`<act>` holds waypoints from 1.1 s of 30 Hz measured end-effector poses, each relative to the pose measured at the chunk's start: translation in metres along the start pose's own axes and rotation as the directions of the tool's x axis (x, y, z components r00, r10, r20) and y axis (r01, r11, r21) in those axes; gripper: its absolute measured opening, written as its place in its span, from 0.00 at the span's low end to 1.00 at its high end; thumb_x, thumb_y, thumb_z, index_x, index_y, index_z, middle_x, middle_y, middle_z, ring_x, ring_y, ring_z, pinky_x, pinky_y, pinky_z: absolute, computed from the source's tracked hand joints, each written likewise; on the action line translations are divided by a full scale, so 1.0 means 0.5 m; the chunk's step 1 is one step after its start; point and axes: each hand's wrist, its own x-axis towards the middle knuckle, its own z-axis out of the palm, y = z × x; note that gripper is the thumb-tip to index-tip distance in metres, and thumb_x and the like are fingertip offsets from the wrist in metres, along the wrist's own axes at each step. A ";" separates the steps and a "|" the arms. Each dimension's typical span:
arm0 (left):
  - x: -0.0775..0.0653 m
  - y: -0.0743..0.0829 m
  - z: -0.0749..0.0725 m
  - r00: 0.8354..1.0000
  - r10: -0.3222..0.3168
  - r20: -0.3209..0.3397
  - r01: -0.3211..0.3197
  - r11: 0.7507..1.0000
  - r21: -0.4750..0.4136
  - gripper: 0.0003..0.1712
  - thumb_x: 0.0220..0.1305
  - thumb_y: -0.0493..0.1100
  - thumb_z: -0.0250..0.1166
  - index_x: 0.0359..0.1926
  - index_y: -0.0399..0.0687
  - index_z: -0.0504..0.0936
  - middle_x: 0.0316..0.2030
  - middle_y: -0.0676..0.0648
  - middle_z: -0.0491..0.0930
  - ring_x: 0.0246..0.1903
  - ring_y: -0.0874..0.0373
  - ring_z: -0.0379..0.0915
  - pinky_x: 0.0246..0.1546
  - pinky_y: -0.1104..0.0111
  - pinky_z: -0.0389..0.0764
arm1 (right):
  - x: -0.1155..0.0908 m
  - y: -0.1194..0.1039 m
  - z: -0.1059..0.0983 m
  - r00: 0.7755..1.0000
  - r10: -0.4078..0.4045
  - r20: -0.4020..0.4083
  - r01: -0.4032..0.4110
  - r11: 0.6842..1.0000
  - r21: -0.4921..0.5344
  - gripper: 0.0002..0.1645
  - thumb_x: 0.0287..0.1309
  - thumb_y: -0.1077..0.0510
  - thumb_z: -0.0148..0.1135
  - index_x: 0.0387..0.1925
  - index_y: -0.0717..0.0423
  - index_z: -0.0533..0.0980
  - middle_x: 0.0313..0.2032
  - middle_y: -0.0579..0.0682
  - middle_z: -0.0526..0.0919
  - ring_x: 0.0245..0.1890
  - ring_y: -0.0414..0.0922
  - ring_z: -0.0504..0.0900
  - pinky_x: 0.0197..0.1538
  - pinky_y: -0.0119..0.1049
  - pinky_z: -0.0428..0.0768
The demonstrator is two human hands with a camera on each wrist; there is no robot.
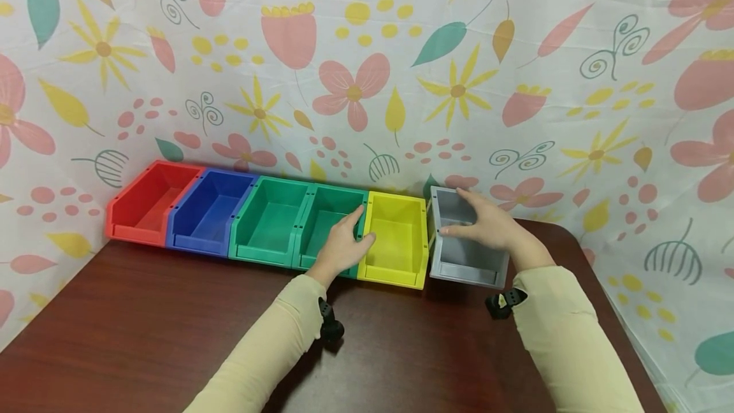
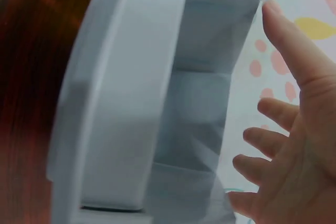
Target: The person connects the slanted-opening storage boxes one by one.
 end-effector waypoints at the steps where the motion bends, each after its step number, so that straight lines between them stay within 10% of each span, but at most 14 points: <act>1: 0.000 0.000 0.000 1.000 -0.001 0.001 0.001 1.000 0.002 0.40 0.62 0.59 0.53 0.74 0.59 0.52 0.72 0.52 0.55 0.70 0.54 0.53 0.66 0.55 0.64 | 0.002 -0.002 -0.002 1.000 -0.007 0.013 0.007 1.000 0.001 0.64 0.48 0.34 0.66 0.74 0.59 0.44 0.71 0.68 0.46 0.69 0.68 0.49 0.63 0.69 0.55; 26: -0.005 0.007 0.005 1.000 0.015 0.005 -0.015 1.000 -0.022 0.39 0.63 0.56 0.54 0.73 0.58 0.53 0.72 0.51 0.56 0.70 0.52 0.53 0.65 0.53 0.64 | 0.058 -0.043 -0.041 0.935 0.100 0.340 -0.090 0.995 -0.046 0.72 0.39 0.37 0.73 0.74 0.55 0.40 0.71 0.70 0.33 0.69 0.71 0.41 0.63 0.70 0.55; 33: -0.014 0.005 0.001 1.000 0.021 0.011 -0.020 0.998 -0.057 0.40 0.64 0.55 0.54 0.74 0.58 0.51 0.72 0.50 0.55 0.71 0.50 0.52 0.64 0.49 0.65 | 0.020 -0.061 -0.043 0.952 0.065 0.298 -0.046 0.996 -0.071 0.75 0.33 0.35 0.75 0.74 0.57 0.41 0.71 0.70 0.39 0.68 0.70 0.45 0.62 0.69 0.56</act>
